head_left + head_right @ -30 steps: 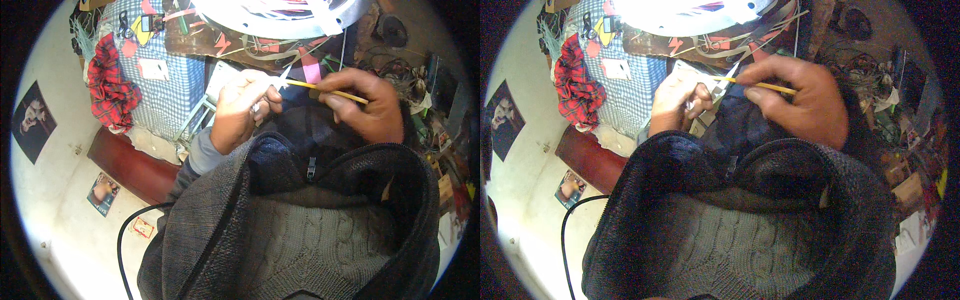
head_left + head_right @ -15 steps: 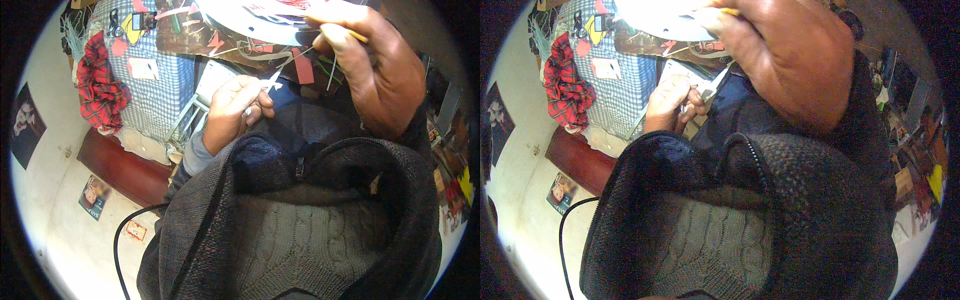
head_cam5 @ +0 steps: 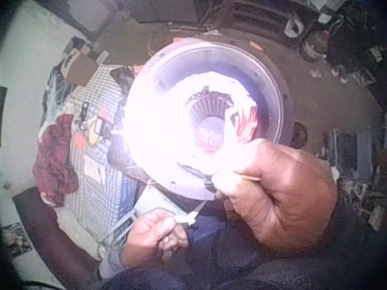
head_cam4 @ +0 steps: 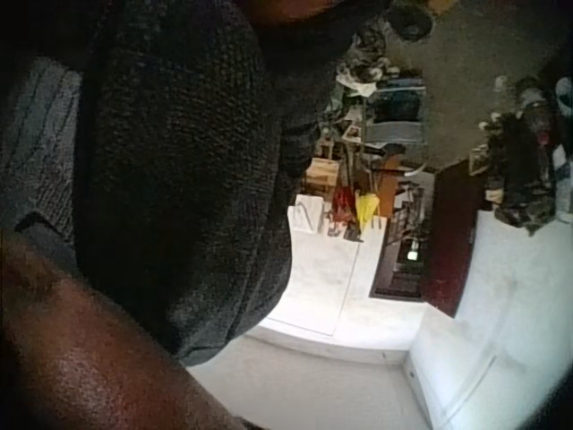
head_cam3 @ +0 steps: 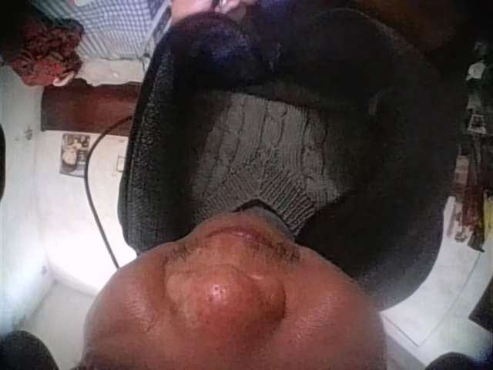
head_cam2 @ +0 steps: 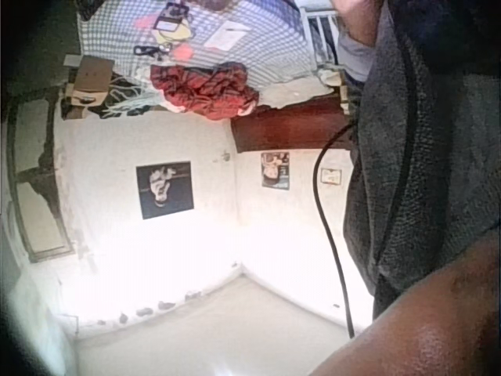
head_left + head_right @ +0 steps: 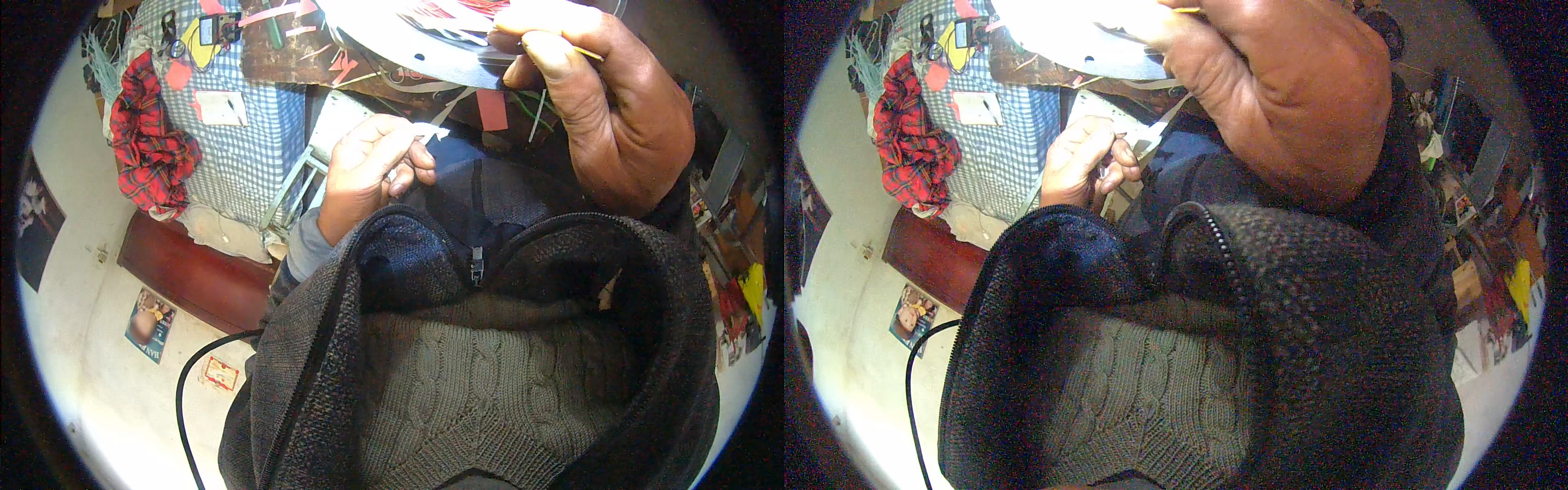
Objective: The person repeatedly wraps a white strip around a circular electrical component, using a yellow stick to tuck and adjust the strip. The person also handles a small white rectangular object and a yellow stick during the process.
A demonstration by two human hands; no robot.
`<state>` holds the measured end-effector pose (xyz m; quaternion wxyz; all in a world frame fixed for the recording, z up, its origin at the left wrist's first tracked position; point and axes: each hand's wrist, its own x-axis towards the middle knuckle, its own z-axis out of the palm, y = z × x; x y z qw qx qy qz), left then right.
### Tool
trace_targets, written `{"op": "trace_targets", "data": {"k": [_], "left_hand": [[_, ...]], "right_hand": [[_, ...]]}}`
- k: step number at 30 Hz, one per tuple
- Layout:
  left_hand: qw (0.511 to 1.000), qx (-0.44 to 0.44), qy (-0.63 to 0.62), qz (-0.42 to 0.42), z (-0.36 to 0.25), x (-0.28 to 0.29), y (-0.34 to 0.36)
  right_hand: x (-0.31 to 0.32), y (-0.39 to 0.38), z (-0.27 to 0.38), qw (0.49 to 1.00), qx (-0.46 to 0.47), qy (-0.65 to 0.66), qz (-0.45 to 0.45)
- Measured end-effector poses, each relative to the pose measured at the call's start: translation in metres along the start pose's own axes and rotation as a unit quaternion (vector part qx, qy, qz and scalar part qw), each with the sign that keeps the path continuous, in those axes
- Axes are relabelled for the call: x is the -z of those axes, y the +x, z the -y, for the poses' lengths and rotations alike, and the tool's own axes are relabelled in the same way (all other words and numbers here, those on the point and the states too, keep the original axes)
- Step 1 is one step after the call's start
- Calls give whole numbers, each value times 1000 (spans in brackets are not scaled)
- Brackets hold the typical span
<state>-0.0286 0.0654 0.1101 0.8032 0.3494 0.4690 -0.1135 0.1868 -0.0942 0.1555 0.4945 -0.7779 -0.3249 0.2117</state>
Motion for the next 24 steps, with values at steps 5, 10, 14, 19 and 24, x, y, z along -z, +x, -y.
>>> {"op": "trace_targets", "data": {"k": [5,10,14,19,24], "left_hand": [[1000,-4,12,12,2,1,6],[1000,-3,17,13,6,-1,4],[999,1,34,16,8,-2,2],[999,9,36,-15,12,-3,-3],[998,19,54,-19,15,-3,-4]], "right_hand": [[4,3,1,999,32,0,13],[-6,13,-2,990,120,69,-33],[11,-5,-8,986,112,-65,106],[19,-18,-15,973,151,-129,119],[10,-13,-5,987,99,-86,90]]}}
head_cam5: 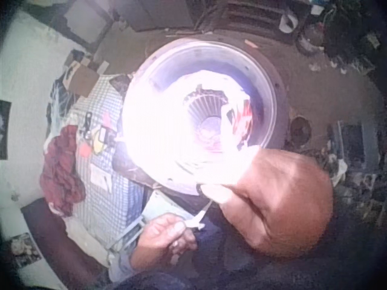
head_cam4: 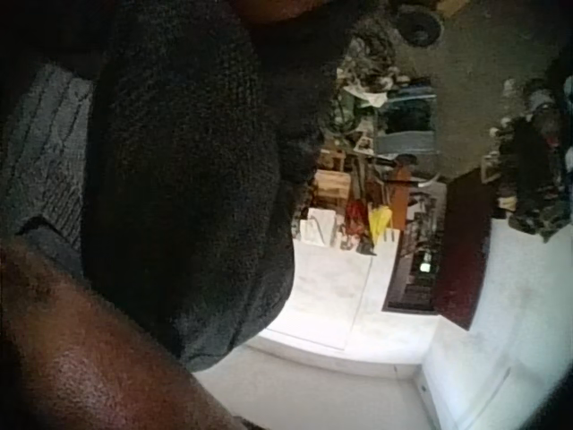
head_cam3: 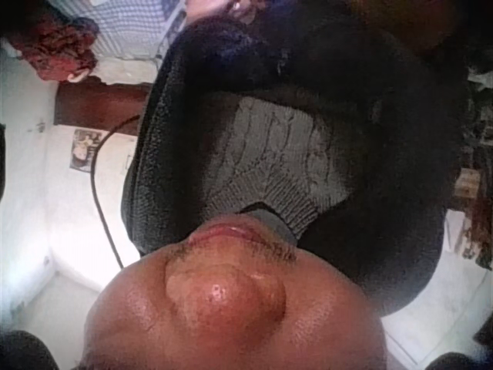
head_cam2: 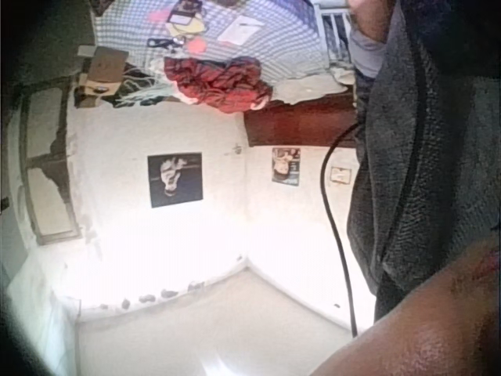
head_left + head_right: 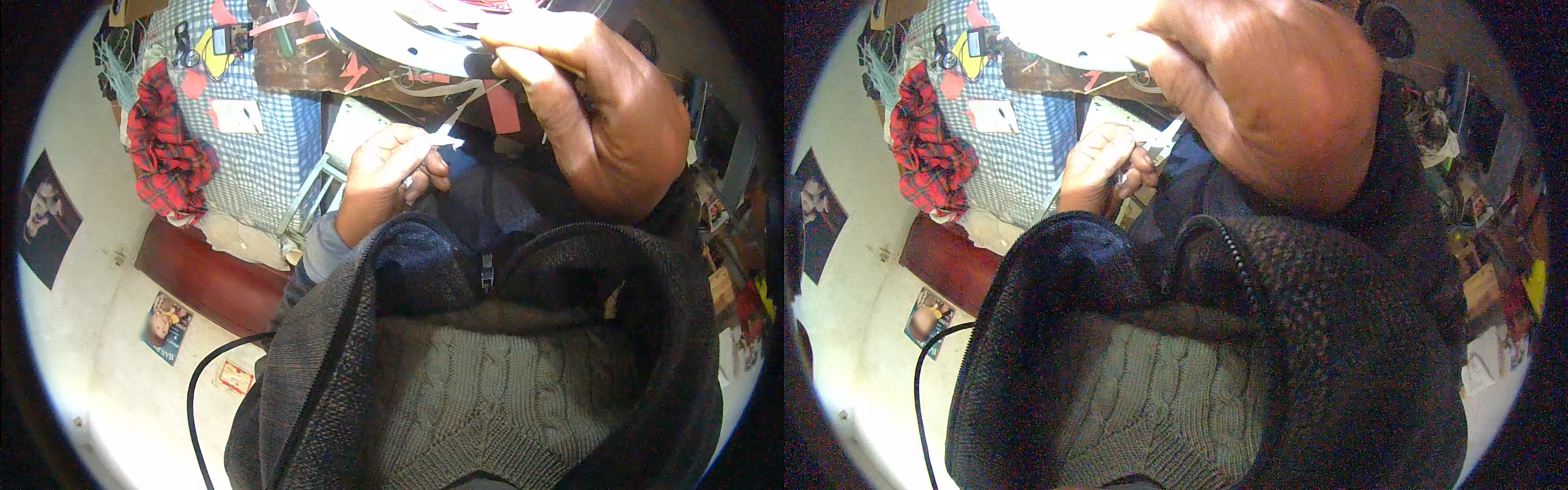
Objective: The person repeatedly wraps a white strip around a circular electrical component, using a yellow stick to tuck and adjust the strip. The person also handles a small white rectangular object and a yellow stick during the process.
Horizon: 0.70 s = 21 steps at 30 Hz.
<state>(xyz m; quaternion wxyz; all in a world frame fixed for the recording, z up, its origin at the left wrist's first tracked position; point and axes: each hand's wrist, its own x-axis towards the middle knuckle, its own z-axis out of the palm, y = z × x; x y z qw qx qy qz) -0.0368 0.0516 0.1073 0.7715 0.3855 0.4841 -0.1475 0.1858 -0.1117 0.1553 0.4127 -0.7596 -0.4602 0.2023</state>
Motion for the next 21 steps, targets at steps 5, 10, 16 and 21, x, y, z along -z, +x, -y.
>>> {"op": "trace_targets", "data": {"k": [5,10,16,21], "left_hand": [[1000,0,16,16,4,0,1],[1000,-5,4,14,7,0,0],[999,16,29,5,8,1,2],[999,-25,37,-24,4,-1,7]], "right_hand": [[-12,2,2,989,24,20,-145],[-16,7,4,986,-7,51,-158],[4,5,2,995,71,-66,-13],[-1,-22,-2,997,11,59,-47]]}}
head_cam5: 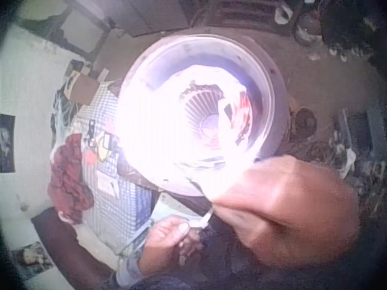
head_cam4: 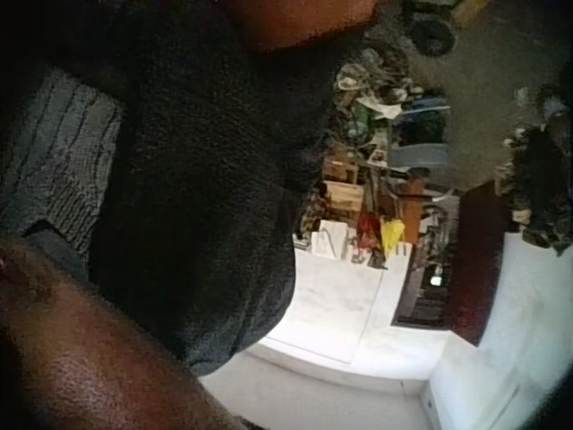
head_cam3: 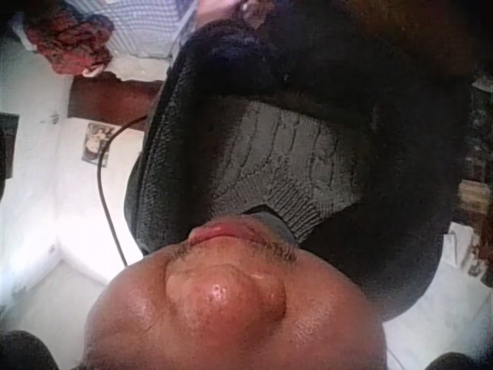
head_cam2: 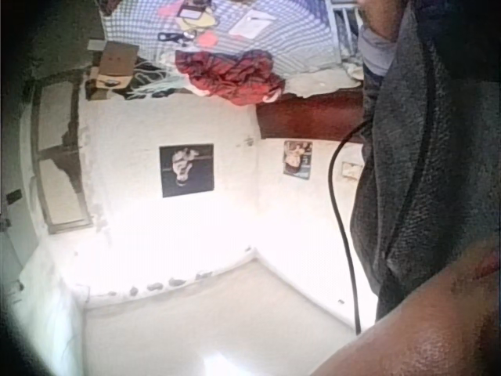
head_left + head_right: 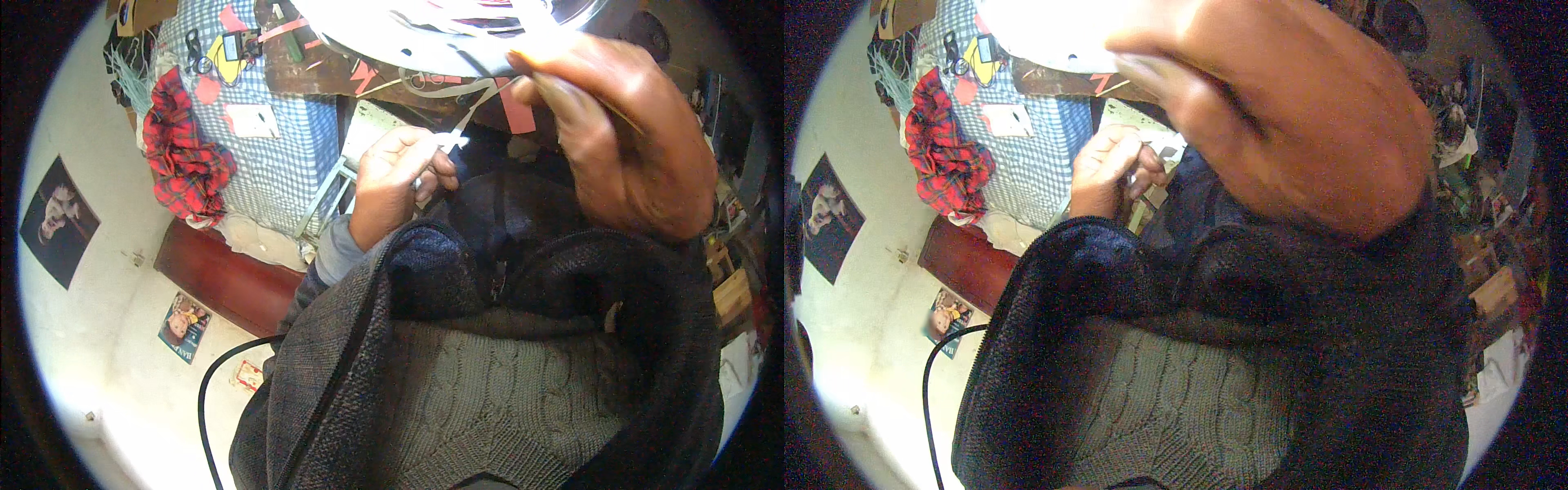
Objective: The person repeatedly wraps a white strip around a circular electrical component, using a yellow stick to tuck and adjust the strip. The person also handles a small white rectangular object and a yellow stick during the process.
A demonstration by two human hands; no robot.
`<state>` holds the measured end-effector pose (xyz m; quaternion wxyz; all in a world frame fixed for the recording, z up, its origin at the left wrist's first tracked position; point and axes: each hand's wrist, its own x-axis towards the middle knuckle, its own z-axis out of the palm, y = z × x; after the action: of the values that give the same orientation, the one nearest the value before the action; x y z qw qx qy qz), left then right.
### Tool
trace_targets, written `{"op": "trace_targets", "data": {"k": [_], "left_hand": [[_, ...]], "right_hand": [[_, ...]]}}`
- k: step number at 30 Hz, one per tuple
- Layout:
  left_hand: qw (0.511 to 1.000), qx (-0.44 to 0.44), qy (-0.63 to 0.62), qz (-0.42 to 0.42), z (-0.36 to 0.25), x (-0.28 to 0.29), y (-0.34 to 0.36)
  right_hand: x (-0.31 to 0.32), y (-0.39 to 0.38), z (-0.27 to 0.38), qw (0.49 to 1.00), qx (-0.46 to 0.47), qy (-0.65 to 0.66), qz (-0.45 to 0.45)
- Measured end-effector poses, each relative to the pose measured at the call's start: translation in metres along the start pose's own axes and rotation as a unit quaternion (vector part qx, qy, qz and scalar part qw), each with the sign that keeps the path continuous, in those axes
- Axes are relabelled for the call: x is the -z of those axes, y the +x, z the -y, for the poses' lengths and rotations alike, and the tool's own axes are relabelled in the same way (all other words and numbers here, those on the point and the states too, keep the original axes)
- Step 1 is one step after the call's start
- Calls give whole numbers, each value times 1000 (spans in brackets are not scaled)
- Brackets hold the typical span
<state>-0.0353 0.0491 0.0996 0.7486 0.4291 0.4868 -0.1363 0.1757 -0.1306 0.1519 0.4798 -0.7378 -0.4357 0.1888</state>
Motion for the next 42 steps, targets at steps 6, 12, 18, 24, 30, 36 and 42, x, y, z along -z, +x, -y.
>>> {"op": "trace_targets", "data": {"k": [6,12,18,24,30,36,42], "left_hand": [[978,-187,29,-93,-27,12,4],[889,-390,92,-222,-79,40,30],[910,-347,167,-155,-98,51,58],[859,-353,369,-43,-100,52,74],[840,-339,415,86,-126,69,79],[909,-185,341,150,-142,68,73],[885,-179,384,195,-151,77,79]], "right_hand": [[32,-26,-11,978,11,199,61],[22,-41,8,967,-66,247,-10],[-3,-43,25,952,-107,287,-24],[-38,-33,47,906,-185,339,-170],[-80,-24,72,901,-209,303,-229],[-79,-30,102,883,-290,266,-255],[-90,-39,111,872,-293,272,-282]]}}
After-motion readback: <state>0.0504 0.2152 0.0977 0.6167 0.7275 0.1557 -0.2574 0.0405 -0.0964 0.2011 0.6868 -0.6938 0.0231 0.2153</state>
